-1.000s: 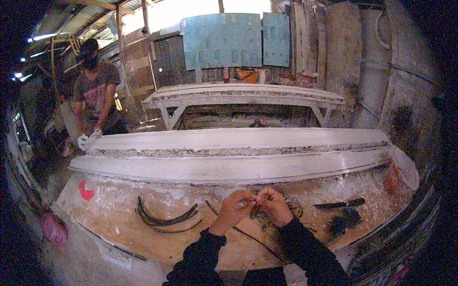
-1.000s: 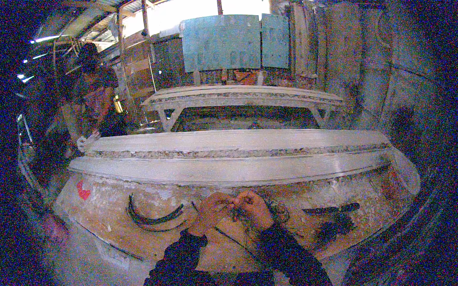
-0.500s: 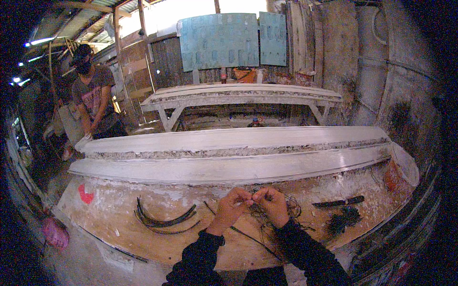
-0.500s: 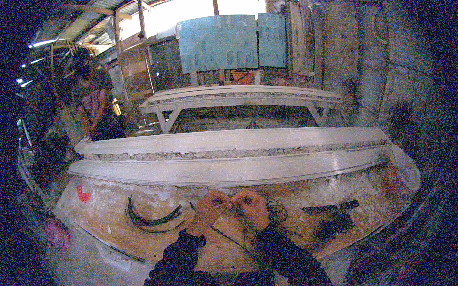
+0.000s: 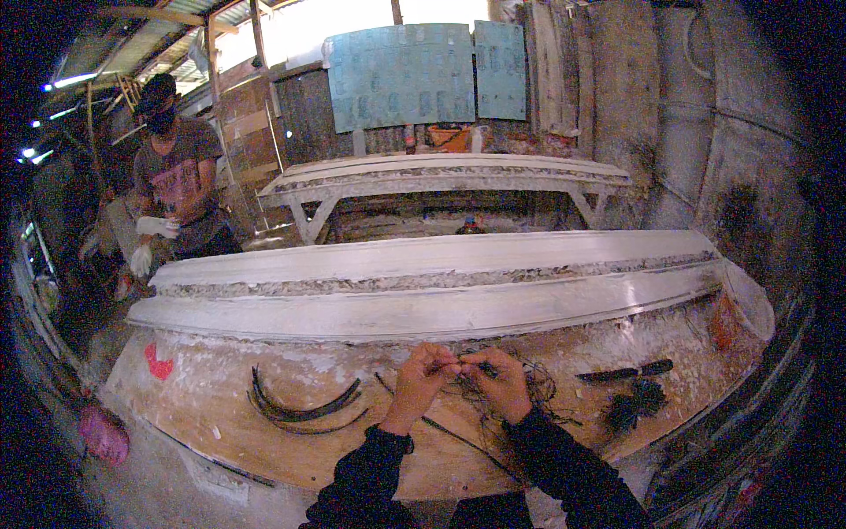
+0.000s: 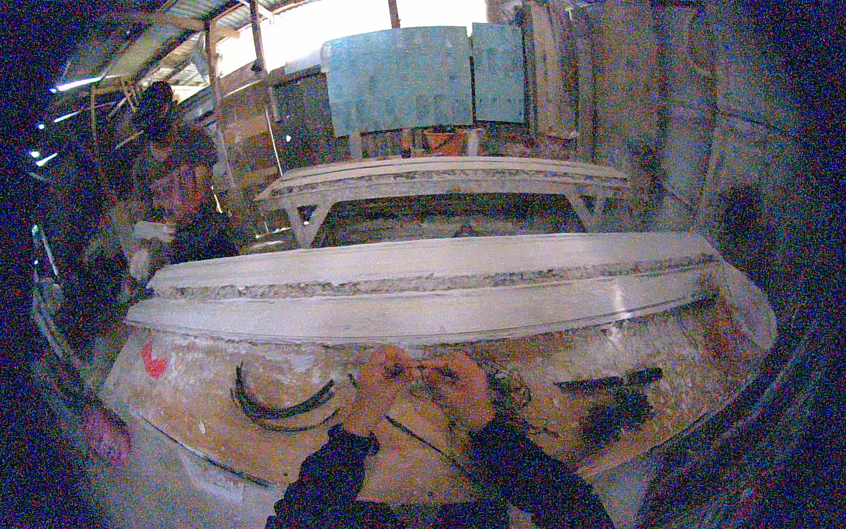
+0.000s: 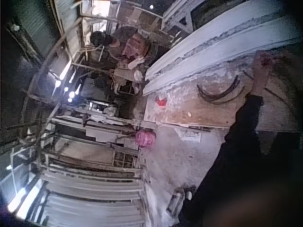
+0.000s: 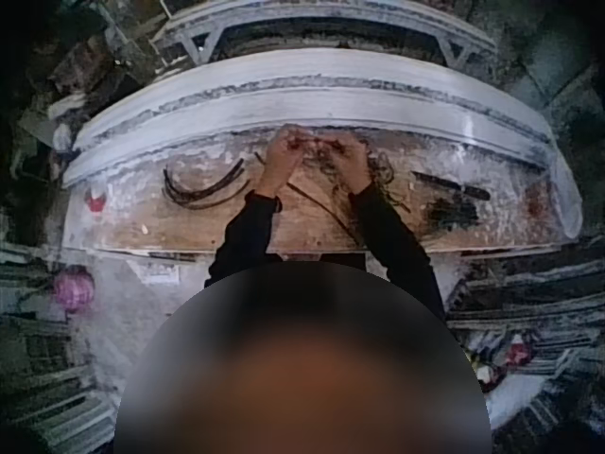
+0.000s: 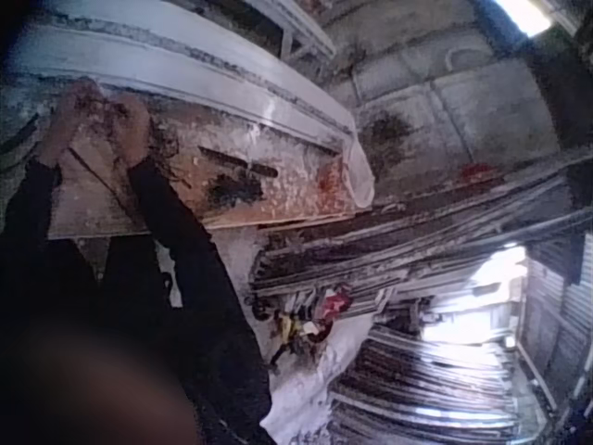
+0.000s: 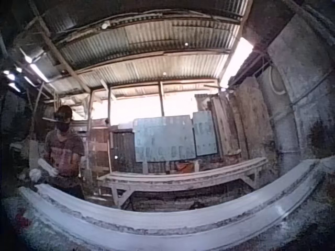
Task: The person handles and organizes thin black cables on a workbench, repeatedly picking up, separating, and laying them down. Another person in the background wipes a white curved object. The camera wearer continues to manipulate the cables throughout the clip.
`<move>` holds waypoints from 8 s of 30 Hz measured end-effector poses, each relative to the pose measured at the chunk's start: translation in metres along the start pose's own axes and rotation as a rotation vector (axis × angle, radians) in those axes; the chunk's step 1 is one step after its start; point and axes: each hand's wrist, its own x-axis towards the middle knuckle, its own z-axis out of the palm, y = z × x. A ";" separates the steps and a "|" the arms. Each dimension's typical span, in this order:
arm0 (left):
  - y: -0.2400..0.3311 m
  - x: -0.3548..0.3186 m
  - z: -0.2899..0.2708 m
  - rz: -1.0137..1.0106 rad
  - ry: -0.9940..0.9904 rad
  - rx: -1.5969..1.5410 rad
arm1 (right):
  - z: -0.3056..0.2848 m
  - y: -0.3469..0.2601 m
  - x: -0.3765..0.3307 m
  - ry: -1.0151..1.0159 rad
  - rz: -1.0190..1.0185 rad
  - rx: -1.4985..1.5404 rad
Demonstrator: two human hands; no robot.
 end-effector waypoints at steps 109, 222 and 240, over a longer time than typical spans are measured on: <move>0.014 -0.003 -0.005 -0.256 -0.089 -0.195 | -0.002 0.011 -0.003 -0.271 0.309 0.612; -0.012 0.017 -0.045 -0.130 0.487 0.054 | 0.006 0.012 -0.007 -0.524 0.116 0.494; -0.019 0.016 -0.031 -0.228 0.054 0.261 | -0.006 0.006 0.001 -0.274 0.176 0.322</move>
